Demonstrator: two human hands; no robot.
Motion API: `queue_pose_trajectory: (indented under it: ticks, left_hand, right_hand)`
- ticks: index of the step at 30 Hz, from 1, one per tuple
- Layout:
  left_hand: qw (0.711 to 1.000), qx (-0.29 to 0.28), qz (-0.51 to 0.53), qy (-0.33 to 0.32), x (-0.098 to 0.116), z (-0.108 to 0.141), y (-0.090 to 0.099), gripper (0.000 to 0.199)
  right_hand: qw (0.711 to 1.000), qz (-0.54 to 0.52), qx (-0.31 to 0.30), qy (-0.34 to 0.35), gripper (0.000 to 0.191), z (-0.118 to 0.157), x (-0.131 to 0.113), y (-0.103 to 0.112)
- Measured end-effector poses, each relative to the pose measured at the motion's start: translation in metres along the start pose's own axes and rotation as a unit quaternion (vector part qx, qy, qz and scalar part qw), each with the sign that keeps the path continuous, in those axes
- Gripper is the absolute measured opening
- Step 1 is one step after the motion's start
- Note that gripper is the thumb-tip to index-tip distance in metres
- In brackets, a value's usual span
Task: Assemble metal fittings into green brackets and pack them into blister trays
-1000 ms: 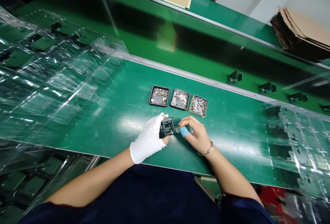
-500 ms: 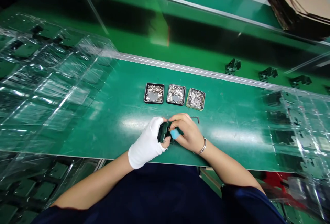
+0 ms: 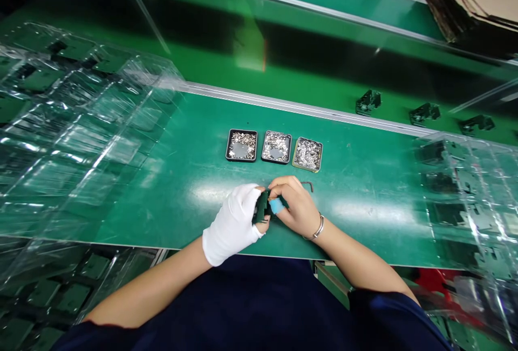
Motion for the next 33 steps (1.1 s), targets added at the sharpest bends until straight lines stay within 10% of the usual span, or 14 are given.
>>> queue_pose_trajectory:
  ticks: [4,18,26,33]
  left_hand:
    - [0.993,-0.064,0.091,0.042,-0.003,-0.003,-0.001,0.039]
    - [0.996,0.029,-0.072,-0.053,0.004,-0.023,0.005,0.019]
    - [0.992,0.058,-0.116,-0.002,0.004,-0.014,-0.010,0.029]
    - [0.996,-0.004,0.037,0.081,-0.028,-0.006,-0.009,0.042]
  right_hand:
    - [0.999,-0.013,-0.003,-0.035,0.009,-0.001,0.006,-0.002]
    - [0.997,-0.030,0.036,-0.054,0.010,0.004,0.006,-0.005]
    - [0.997,0.024,0.006,-0.077,0.012,0.003,0.018,-0.009]
    - [0.990,0.059,0.048,-0.119,0.009,-0.018,0.053,0.047]
Point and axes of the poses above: each hand's wrist, its own z-axis away from the middle knuckle, its own y-axis out of the back of the hand, x = y × z, the point moved 6 cm from there along -z, towards the middle knuckle, and after that the axes turned 4 degrees about -z, right-handed, at the moved point
